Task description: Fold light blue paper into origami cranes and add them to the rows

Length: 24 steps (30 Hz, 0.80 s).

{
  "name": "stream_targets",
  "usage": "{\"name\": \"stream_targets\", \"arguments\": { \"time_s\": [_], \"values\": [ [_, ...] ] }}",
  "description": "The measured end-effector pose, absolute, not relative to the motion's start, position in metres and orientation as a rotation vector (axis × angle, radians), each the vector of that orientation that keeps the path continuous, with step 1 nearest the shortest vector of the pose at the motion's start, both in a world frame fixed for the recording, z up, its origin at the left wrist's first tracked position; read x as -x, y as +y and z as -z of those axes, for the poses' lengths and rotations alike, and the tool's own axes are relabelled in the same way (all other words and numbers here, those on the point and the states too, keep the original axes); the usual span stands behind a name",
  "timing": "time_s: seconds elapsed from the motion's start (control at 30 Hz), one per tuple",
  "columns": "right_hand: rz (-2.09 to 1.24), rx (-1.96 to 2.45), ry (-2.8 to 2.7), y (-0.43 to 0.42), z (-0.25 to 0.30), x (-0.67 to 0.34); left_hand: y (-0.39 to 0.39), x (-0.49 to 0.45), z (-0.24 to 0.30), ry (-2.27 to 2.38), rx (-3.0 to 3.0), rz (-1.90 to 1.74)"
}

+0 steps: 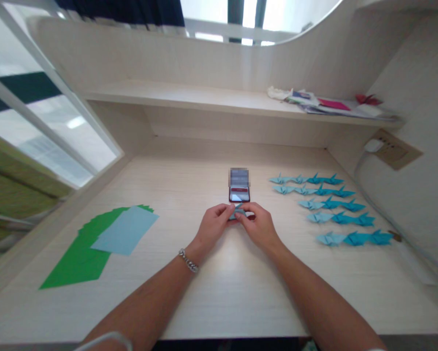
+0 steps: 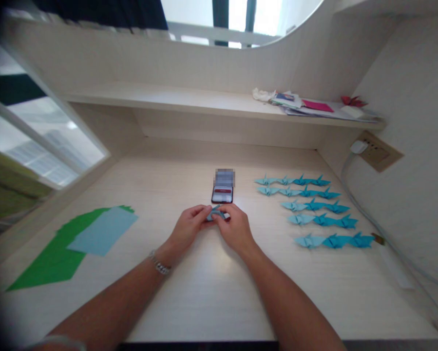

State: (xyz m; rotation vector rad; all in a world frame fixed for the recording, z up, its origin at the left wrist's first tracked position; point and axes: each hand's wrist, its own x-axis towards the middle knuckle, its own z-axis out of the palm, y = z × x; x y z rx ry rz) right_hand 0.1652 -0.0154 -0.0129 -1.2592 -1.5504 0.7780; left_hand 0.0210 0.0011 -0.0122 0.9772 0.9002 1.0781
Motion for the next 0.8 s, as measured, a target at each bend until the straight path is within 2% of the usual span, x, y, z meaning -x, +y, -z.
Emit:
{"name": "stream_targets", "arguments": {
  "time_s": [0.1,0.27,0.43,0.8],
  "values": [
    [-0.839,1.272,-1.515,-0.010,0.016,-0.168,0.001,-0.017,0.009,0.934,-1.085,-1.038],
    [-1.236,1.288,-1.089,-0.002,0.022,-0.172,0.000,-0.010,0.003,0.947,-1.280,-1.132],
    [-1.482,1.180,-0.861,-0.003,0.016,-0.172,0.000,-0.007,0.004,1.055,-1.492,-1.092],
    [-1.621,1.132,-0.808,-0.005,0.014,-0.172,0.001,-0.003,0.005,1.092,-1.854,-1.046]
  ]
}}
